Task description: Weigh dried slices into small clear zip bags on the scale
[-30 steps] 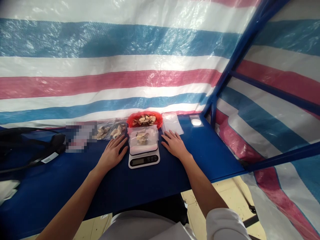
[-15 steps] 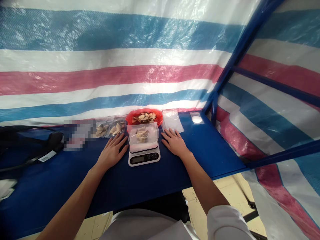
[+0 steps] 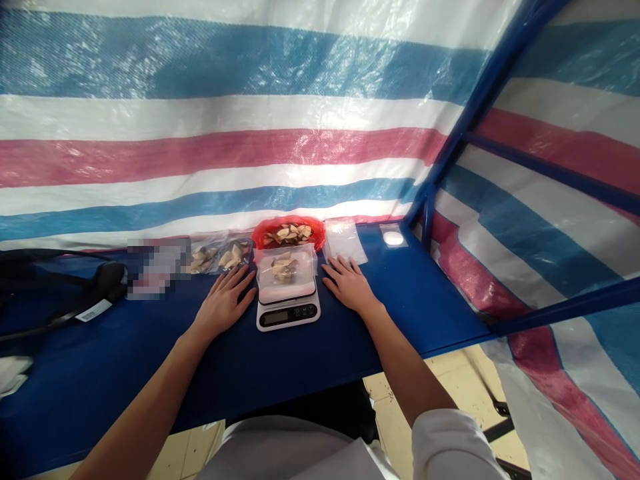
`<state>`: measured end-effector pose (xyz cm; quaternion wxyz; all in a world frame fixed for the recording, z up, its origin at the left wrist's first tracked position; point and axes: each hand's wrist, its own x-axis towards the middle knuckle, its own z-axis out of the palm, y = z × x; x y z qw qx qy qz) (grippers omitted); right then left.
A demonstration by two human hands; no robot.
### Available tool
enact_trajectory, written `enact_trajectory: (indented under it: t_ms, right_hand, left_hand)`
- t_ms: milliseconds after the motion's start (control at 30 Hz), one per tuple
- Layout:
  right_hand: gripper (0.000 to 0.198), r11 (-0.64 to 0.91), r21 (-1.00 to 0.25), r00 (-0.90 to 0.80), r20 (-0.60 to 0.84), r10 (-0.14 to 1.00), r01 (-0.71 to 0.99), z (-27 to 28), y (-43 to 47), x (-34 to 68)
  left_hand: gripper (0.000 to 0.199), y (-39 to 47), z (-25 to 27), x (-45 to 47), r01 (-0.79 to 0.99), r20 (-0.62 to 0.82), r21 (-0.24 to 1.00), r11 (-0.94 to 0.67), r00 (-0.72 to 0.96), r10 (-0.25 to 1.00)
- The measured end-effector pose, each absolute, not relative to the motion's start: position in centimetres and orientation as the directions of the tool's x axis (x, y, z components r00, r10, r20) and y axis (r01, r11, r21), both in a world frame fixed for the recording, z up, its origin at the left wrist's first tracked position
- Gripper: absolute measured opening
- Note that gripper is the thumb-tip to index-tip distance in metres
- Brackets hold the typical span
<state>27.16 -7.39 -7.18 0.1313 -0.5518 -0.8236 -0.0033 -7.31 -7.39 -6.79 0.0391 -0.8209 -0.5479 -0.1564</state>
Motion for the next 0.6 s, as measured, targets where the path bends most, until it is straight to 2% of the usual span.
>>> enact_trajectory:
  t_ms: [300,400,467,533,600]
  right_hand:
    - [0.046,0.397,-0.15,-0.356,0.24,0.903,0.906,-7.0,-7.4,27.2]
    - [0.043,0.404,-0.203,-0.342,0.282,0.896,0.892,-6.3,-7.5,27.2]
    - [0.041,0.404,-0.315,-0.294,0.344,0.892,0.859,-5.6,-7.4,27.1]
    - [0.04,0.385,-0.492,-0.201,0.386,0.9,0.781,-5.1,-7.2,26.7]
    - [0.039,0.339,-0.69,-0.094,0.368,0.925,0.639,-4.8,-6.8,26.0]
  left_hand:
    - [0.052,-7.1,-7.3,-7.6,0.887,0.335,0.203,-0.415,0.335,0.88]
    - [0.05,-7.0,-6.9,-7.5,0.864,0.376,0.272,-0.424,0.31,0.873]
    - [0.046,-6.9,-6.1,-7.2,0.831,0.424,0.35,-0.433,0.271,0.864]
    - [0.042,-6.9,-5.0,-6.6,0.779,0.478,0.438,-0.448,0.221,0.85]
    - [0.039,-6.9,-3.7,-5.8,0.721,0.531,0.496,-0.484,0.189,0.826]
